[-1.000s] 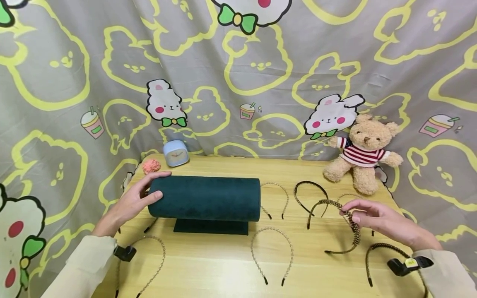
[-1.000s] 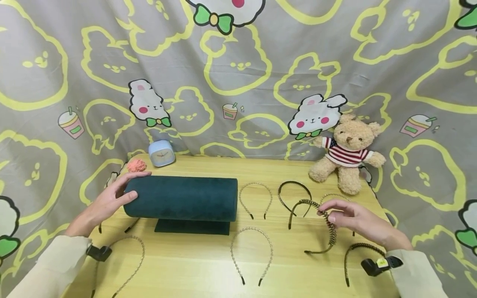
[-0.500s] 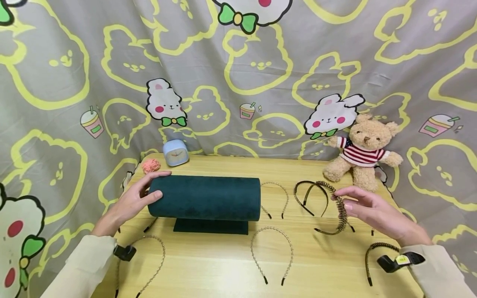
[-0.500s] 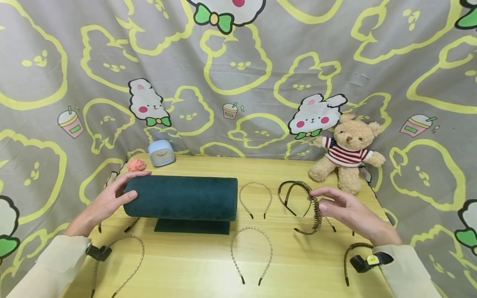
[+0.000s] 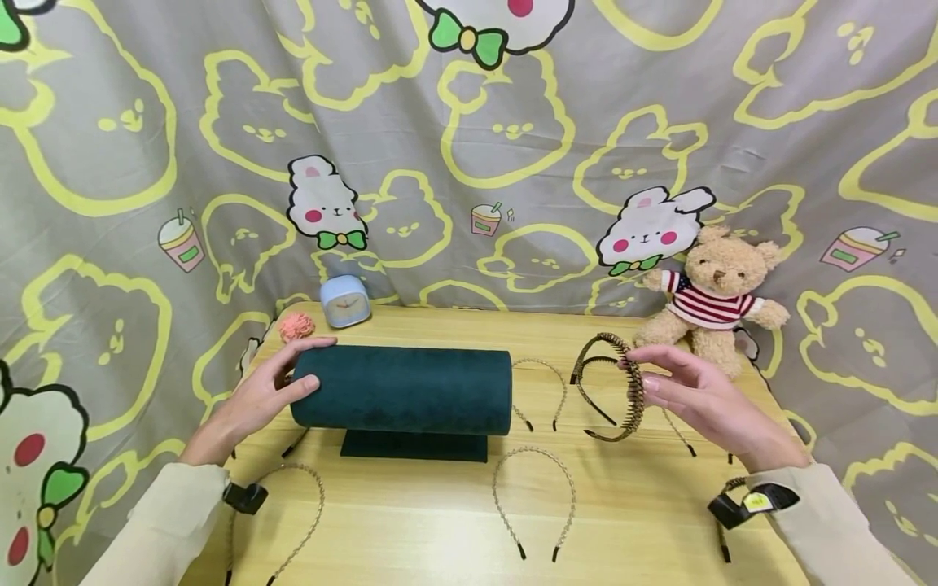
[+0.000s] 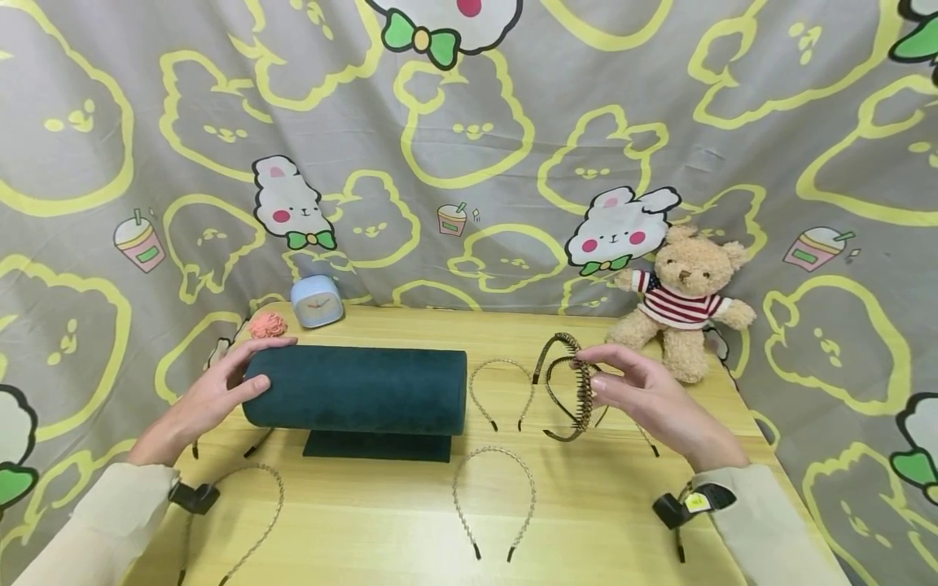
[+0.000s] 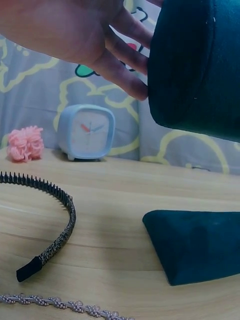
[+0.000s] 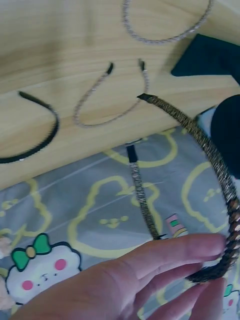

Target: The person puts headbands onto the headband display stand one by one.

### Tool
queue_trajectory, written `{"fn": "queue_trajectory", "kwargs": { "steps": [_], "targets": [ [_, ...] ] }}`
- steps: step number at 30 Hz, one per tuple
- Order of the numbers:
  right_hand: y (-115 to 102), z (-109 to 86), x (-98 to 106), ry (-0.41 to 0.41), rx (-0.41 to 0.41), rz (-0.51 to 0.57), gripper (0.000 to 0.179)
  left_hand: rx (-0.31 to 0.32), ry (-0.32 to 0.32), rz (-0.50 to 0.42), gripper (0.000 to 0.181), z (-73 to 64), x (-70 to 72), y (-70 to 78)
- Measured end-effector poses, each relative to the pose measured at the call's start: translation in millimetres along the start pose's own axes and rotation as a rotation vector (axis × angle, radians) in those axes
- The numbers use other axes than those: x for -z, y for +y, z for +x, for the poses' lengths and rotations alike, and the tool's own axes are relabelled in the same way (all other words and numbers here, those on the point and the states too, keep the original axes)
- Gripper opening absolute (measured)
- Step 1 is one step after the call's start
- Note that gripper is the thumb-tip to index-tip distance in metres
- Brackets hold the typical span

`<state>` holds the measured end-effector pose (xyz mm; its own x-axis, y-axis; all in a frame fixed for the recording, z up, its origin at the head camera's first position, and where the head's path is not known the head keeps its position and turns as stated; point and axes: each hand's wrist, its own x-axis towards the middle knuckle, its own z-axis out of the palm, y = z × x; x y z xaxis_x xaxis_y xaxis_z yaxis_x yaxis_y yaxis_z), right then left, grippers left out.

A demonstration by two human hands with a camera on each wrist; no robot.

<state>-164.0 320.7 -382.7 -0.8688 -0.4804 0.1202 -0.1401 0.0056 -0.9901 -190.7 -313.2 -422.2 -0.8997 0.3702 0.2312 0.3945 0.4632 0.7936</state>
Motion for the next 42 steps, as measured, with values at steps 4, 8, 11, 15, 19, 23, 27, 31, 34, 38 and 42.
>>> {"fn": "queue_trajectory", "kwargs": {
  "steps": [4,8,11,15,19,23,27,31,34,38,42],
  "targets": [
    [-2.8,10.7,-12.4,0.038,0.01,0.023,0.043,-0.014,0.0,-0.016,0.053,0.4,0.0,-0.3],
    [-2.5,21.6,-23.8,0.062,0.012,0.029,0.042,-0.021,0.001,-0.017,0.053,1.0,-0.1,-0.9],
    [-0.6,29.1,-32.4,0.06,0.004,0.032,0.041,-0.022,0.001,-0.012,0.053,1.6,-0.2,-1.5],
    [1.6,38.1,-45.2,0.063,-0.035,0.032,0.042,-0.022,0.001,-0.011,0.053,2.1,0.2,-2.0],
    [3.5,47.7,-58.2,0.063,-0.07,0.031,0.048,-0.024,0.002,-0.012,0.053,2.8,0.5,-1.9],
    [3.5,57.0,-70.1,0.047,-0.083,0.047,0.056,-0.03,0.001,-0.011,0.053,3.4,0.4,-2.0],
    [2.3,64.2,-81.3,0.031,-0.1,0.056,0.06,-0.035,-0.002,-0.014,0.053,3.2,0.1,-2.1],
    [1.7,70.4,-91.4,0.026,-0.116,0.038,0.06,-0.034,-0.002,-0.015,0.053,2.2,0.0,-1.8],
    [2.4,74.9,-98.3,0.019,-0.119,0.037,0.06,-0.031,-0.002,-0.015,0.053,1.2,-0.1,-1.8],
    [4.2,80.1,-106.9,0.003,-0.112,0.047,0.059,-0.022,-0.001,-0.013,0.054,0.2,-0.2,-2.7],
    [5.7,83.5,-113.6,-0.005,-0.101,0.069,0.06,-0.015,-0.003,-0.009,0.054,0.2,-0.2,-3.7]
  ]
}}
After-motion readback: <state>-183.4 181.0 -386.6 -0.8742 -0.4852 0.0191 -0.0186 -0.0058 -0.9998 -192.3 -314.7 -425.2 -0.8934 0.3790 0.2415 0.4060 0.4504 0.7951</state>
